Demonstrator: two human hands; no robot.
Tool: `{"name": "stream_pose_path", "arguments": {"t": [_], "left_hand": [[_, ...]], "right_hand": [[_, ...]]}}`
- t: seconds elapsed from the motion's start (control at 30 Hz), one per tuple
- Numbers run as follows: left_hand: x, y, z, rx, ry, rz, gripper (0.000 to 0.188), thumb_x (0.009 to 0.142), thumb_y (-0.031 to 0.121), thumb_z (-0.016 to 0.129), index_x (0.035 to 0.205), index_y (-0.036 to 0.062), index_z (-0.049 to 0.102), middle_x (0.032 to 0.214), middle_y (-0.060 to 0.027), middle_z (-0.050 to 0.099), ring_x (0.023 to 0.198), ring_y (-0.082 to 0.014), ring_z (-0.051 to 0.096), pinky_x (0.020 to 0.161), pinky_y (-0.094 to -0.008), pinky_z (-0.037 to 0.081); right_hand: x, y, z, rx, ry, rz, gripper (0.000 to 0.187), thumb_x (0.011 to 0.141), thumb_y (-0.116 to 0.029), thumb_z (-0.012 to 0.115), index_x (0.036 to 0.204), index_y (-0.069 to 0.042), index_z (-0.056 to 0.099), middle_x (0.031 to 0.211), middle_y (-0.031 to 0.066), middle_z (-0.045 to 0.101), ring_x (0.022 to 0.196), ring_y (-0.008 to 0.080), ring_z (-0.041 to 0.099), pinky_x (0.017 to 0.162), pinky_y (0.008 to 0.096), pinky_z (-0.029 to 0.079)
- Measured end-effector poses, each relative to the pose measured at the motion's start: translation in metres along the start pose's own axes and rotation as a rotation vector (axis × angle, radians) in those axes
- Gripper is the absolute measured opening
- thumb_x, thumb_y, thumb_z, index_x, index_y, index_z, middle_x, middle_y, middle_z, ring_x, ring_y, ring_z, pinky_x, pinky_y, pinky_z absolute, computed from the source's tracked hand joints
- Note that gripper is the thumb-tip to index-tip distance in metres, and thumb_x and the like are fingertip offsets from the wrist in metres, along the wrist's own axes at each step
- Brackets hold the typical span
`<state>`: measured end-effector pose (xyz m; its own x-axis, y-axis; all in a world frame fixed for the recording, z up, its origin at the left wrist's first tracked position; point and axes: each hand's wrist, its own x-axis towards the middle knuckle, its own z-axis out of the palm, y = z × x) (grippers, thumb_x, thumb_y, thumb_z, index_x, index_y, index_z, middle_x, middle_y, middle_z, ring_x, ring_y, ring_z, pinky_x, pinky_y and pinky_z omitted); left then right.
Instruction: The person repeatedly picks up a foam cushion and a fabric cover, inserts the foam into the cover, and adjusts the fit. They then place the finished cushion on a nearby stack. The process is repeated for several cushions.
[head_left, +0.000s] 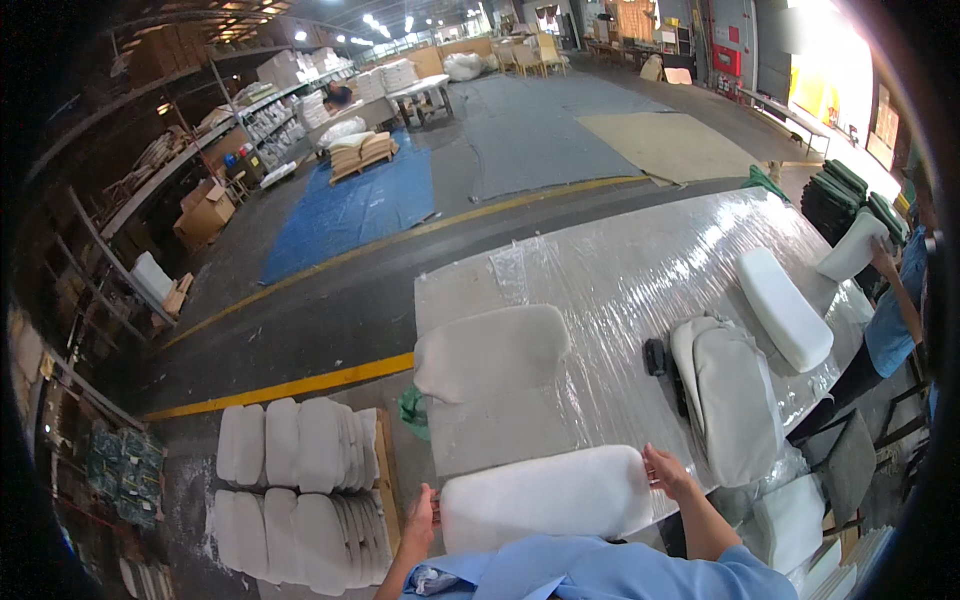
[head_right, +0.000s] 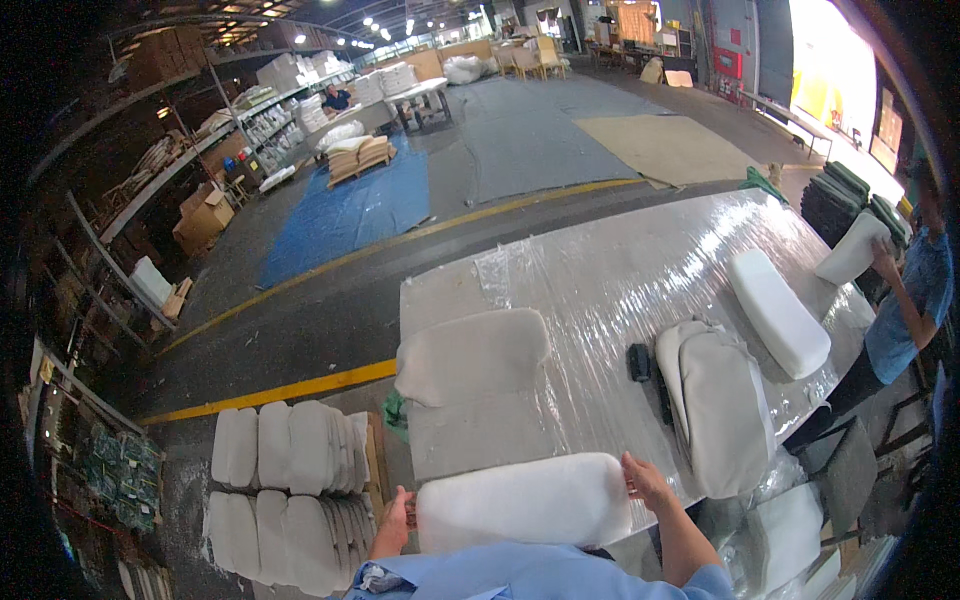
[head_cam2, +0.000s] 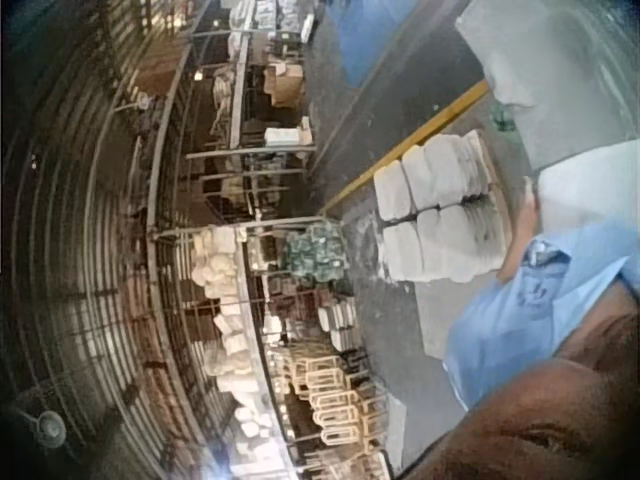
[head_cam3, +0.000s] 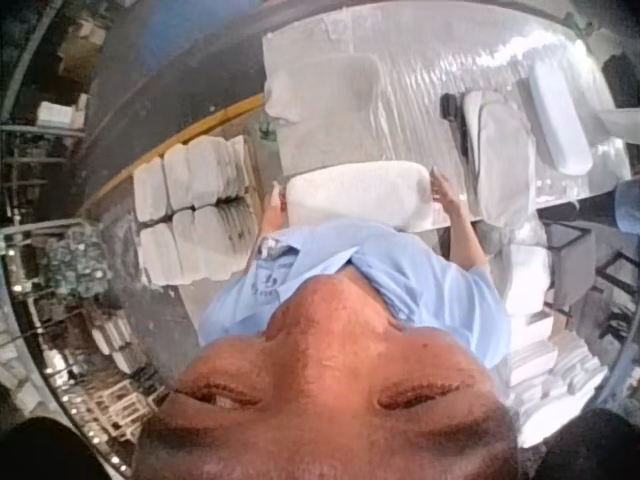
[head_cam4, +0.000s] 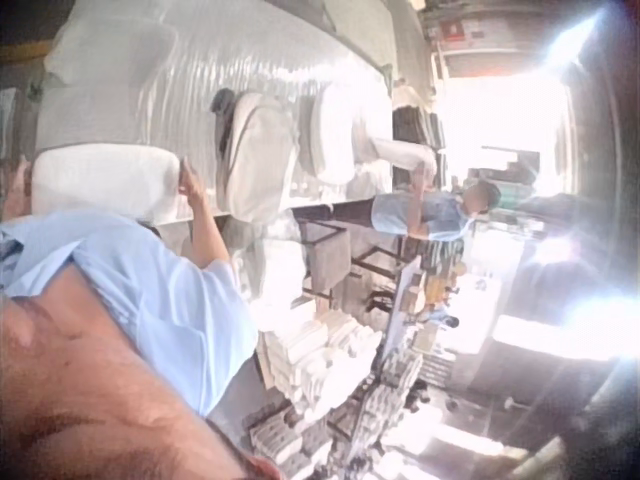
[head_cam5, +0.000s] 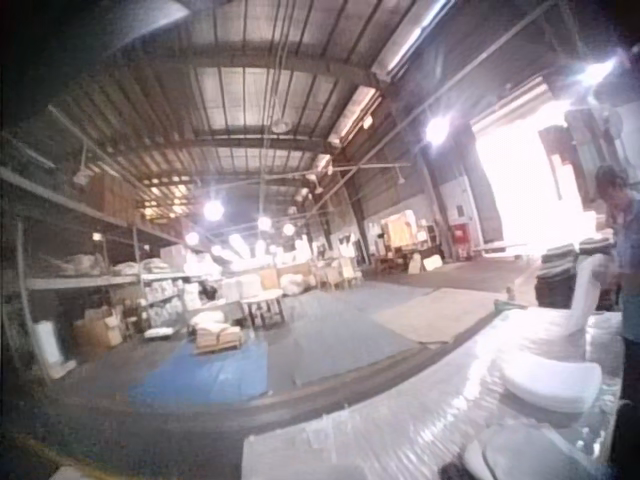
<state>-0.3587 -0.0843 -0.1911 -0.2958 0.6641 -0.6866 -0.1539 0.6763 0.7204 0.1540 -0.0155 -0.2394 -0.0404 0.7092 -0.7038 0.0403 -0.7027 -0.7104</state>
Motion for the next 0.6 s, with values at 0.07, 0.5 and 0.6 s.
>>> {"name": "stream_pose_path", "arguments": {"t": [0.07,0.5,0.6], "left_hand": [[0.010,0.009,0.015,0.042,-0.120,0.026,0.074,0.104,0.067,0.048,0.141,0.0038,0.059,0.123,-0.0130,0.067,0.112,-0.0228,0.063,0.092,-0.0386,0.052],[-0.012,0.026,0.019,-0.341,0.217,0.386,0.046,0.102,0.043,0.062,0.113,-0.0014,0.068,0.110,-0.0103,0.068,0.102,-0.0217,0.063,0.090,-0.0381,0.050],[0.009,0.007,0.040,-0.327,0.209,0.346,0.038,0.101,0.040,0.061,0.102,0.0028,0.069,0.100,-0.0074,0.067,0.094,-0.0219,0.062,0.085,-0.0383,0.049]], "right_hand": [[0.010,0.003,-0.004,-0.053,0.061,0.034,0.064,0.103,-0.066,0.055,0.127,-0.008,0.069,0.108,0.0083,0.069,0.092,0.0214,0.063,0.080,0.0411,0.052],[-0.058,-0.015,0.052,0.433,0.239,-0.566,0.048,0.105,-0.050,0.057,0.094,-0.004,0.064,0.085,0.0032,0.061,0.078,0.0143,0.057,0.070,0.0349,0.045],[-0.037,0.009,0.042,0.421,0.361,-0.632,0.040,0.103,-0.047,0.060,0.089,-0.009,0.062,0.079,0.0003,0.056,0.073,0.0134,0.052,0.068,0.0323,0.040]]}}
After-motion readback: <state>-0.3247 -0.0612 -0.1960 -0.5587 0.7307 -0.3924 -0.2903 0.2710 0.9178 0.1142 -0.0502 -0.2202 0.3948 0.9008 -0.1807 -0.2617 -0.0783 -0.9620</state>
